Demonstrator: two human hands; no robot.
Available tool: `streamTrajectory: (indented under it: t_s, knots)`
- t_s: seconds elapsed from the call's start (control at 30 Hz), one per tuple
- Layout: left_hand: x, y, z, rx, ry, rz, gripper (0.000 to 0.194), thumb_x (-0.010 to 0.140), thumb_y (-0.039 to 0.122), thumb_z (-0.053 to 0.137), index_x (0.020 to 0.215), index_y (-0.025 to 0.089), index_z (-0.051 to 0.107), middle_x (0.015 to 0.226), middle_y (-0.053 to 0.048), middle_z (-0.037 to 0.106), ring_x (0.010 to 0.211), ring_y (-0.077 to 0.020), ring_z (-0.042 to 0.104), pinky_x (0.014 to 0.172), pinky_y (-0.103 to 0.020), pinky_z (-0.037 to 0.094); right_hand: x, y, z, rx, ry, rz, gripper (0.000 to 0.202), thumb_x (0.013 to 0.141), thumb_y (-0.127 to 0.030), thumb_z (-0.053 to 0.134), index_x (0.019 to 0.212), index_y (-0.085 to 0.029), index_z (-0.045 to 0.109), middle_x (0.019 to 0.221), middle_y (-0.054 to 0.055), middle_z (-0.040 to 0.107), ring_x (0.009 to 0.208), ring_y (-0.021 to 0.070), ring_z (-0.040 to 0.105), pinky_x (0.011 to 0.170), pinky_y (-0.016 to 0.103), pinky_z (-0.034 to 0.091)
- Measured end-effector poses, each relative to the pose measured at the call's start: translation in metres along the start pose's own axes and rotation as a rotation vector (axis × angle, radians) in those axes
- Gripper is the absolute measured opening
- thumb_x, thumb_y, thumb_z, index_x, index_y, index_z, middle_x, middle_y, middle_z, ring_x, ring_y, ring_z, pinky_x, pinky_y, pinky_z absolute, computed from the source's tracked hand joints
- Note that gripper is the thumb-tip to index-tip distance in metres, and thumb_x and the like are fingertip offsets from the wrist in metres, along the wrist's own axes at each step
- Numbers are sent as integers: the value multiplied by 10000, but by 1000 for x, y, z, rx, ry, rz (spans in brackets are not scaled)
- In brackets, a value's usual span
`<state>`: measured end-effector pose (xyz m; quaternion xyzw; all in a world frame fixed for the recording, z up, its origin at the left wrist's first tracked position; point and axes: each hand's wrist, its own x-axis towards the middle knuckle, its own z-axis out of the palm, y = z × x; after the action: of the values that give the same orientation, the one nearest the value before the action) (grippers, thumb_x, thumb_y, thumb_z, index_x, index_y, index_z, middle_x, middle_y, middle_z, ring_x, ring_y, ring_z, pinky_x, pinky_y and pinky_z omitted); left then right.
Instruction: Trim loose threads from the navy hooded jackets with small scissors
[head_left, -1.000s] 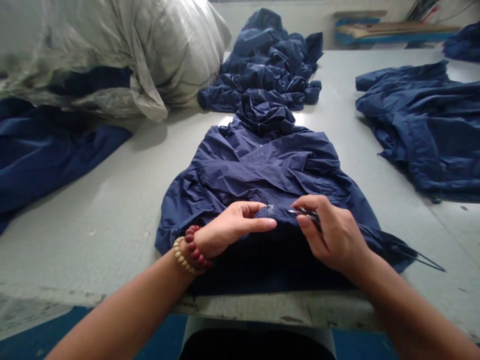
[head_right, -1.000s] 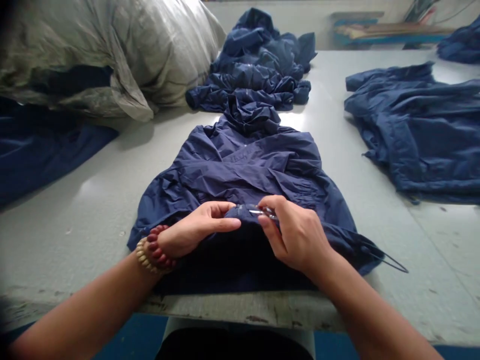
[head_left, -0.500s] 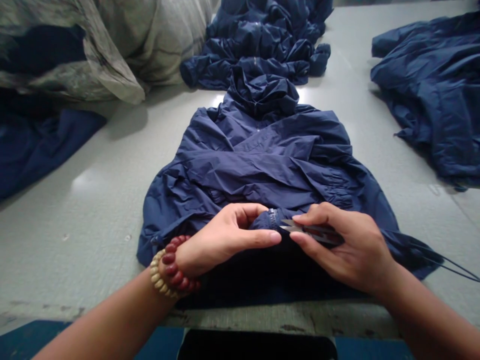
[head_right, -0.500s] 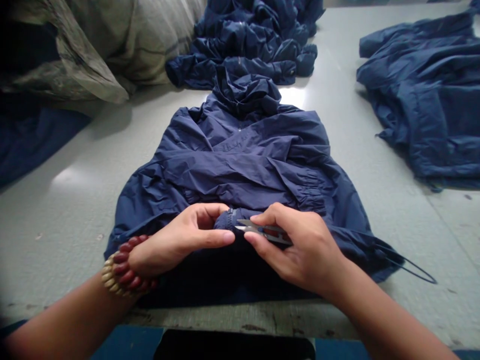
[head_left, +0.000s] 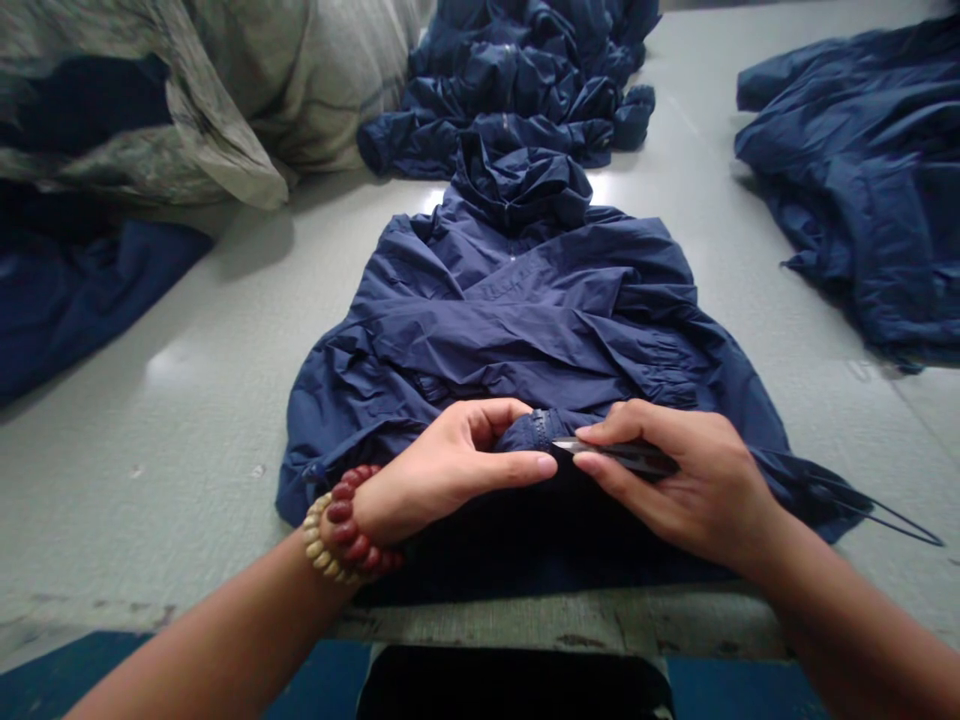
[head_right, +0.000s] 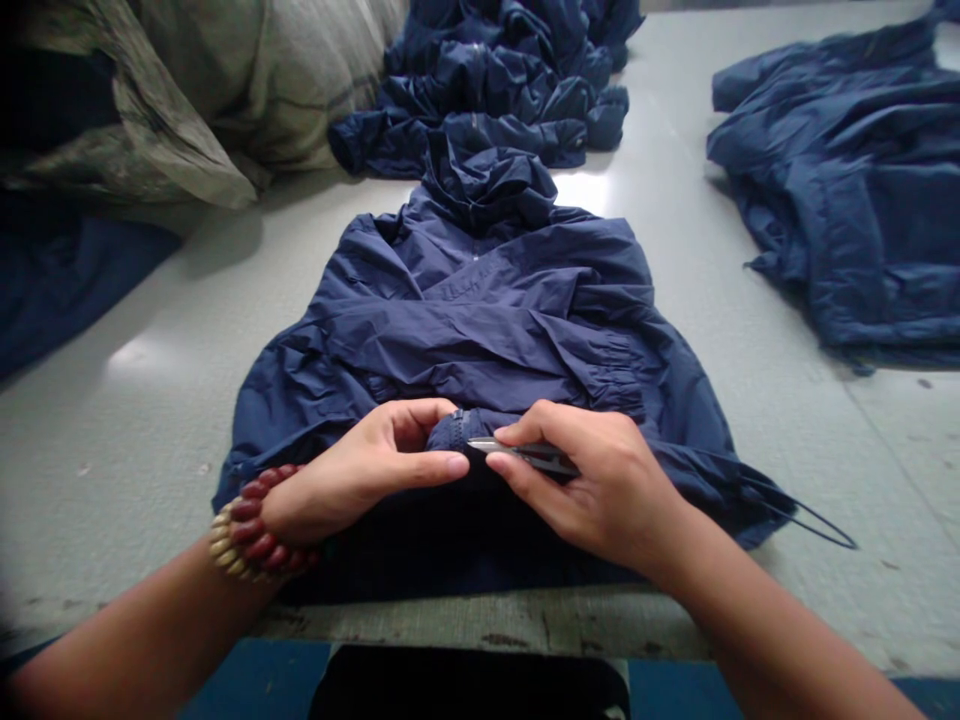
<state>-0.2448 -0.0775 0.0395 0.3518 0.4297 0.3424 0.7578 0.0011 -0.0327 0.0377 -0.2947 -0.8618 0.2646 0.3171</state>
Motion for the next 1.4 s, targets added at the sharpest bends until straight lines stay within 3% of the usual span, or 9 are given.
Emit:
streamTrajectory:
  t_s: [0.33, 0.6, 0.8, 1.0, 1.17, 1.4]
  knots:
    - [1, 0, 2, 32, 19, -4, 386, 735, 377, 960, 949, 158, 724, 900, -5, 692, 749, -113, 591, 720, -216, 462, -1, 1, -1, 11, -28, 29, 52, 962, -274, 744, 978, -240, 708, 886, 20, 804, 735, 176, 762, 684, 269, 573]
    - [1, -2, 1, 21, -4, 19, 332, 794, 358, 924, 959, 170, 705, 919, 15, 674, 778, -103, 586, 759, -212, 451, -3, 0, -1, 24, 20, 29, 65, 948, -266, 754, 993, -236, 718, 877, 19, 796, 727, 172, 760, 681, 262, 578]
    - [1, -2, 1, 56, -16, 13, 353, 799, 378, 920, 962, 165, 690, 897, 15, 651, 750, -98, 558, 724, -210, 425, -1, -9, -3, 54, 38, 142, 262, 864, -368, 863, 1055, -237, 739, 815, 5, 770, 569, 139, 678, 504, 234, 502]
    - [1, -3, 2, 125, -19, 46, 361, 796, 390, 919, 959, 157, 696, 881, 9, 639, 753, -103, 535, 703, -211, 402, 4, -10, 1, 52, 30, 47, 186, 891, -285, 830, 1073, -260, 800, 913, 24, 827, 711, 179, 763, 666, 275, 588]
    - [2, -4, 4, 122, -17, 43, 389, 748, 378, 946, 963, 160, 707, 885, 7, 665, 758, -112, 559, 720, -220, 423, 4, -5, 5, 114, 11, 25, 109, 905, -220, 785, 1008, -234, 815, 897, 29, 832, 738, 179, 775, 701, 270, 589]
    - [4, -7, 5, 199, -14, 62, 411, 734, 393, 948, 980, 153, 722, 872, 6, 672, 744, -116, 564, 703, -222, 430, 7, -10, 5, 247, -84, 240, 108, 935, -290, 739, 916, -184, 745, 776, 0, 732, 653, 132, 647, 617, 233, 479]
